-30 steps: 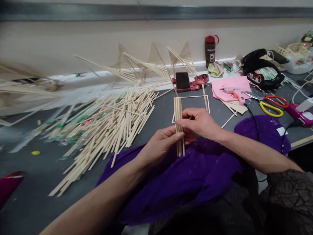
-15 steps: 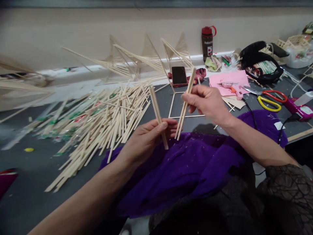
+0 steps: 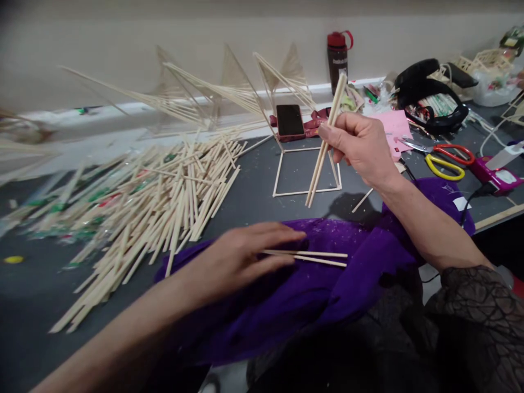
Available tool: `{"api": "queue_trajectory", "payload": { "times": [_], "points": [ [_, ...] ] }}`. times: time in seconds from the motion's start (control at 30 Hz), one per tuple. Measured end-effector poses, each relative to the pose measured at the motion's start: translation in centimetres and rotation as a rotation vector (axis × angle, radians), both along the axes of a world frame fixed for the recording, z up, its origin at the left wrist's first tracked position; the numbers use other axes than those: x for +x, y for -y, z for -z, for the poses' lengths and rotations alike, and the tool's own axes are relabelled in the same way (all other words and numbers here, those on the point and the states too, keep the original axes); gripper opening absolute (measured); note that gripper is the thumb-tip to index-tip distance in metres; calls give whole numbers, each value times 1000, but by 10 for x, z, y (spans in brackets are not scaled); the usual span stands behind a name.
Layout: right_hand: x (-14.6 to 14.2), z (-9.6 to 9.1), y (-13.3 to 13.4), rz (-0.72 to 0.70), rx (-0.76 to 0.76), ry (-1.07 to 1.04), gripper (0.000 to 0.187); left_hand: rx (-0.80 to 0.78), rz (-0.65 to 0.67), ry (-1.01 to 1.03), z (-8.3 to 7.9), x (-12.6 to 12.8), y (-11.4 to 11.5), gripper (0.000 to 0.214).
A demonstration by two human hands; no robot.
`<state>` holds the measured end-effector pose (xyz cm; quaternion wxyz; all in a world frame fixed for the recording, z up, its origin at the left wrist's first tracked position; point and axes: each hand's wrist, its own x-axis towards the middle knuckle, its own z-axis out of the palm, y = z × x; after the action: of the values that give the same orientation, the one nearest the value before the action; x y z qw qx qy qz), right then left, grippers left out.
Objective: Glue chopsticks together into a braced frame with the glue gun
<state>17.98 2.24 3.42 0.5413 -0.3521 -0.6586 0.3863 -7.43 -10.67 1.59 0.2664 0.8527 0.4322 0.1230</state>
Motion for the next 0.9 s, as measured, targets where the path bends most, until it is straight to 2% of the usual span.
{"api": "queue_trajectory", "payload": {
  "times": [0.1, 0.17, 0.3, 0.5, 0.67, 0.9],
  "points": [
    [-7, -1, 5, -71, -4, 57, 35, 29, -257, 169, -21, 6, -24, 31],
    [-12, -3, 9, -118, 15, 95, 34, -75, -338, 249, -30, 14, -40, 31],
    [-19, -8, 16, -173, 71, 165, 30, -231, -329, 406, -31, 35, -61, 28],
    [-19, -9, 21, -212, 155, 237, 25, -209, -345, 518, -23, 42, -70, 20],
    [-21, -5, 22, -242, 179, 277, 28, -225, -350, 503, -19, 35, -74, 18],
    [-23, 1, 22, -356, 229, 362, 22, -260, -240, 432, -13, 33, -76, 14]
  ]
}}
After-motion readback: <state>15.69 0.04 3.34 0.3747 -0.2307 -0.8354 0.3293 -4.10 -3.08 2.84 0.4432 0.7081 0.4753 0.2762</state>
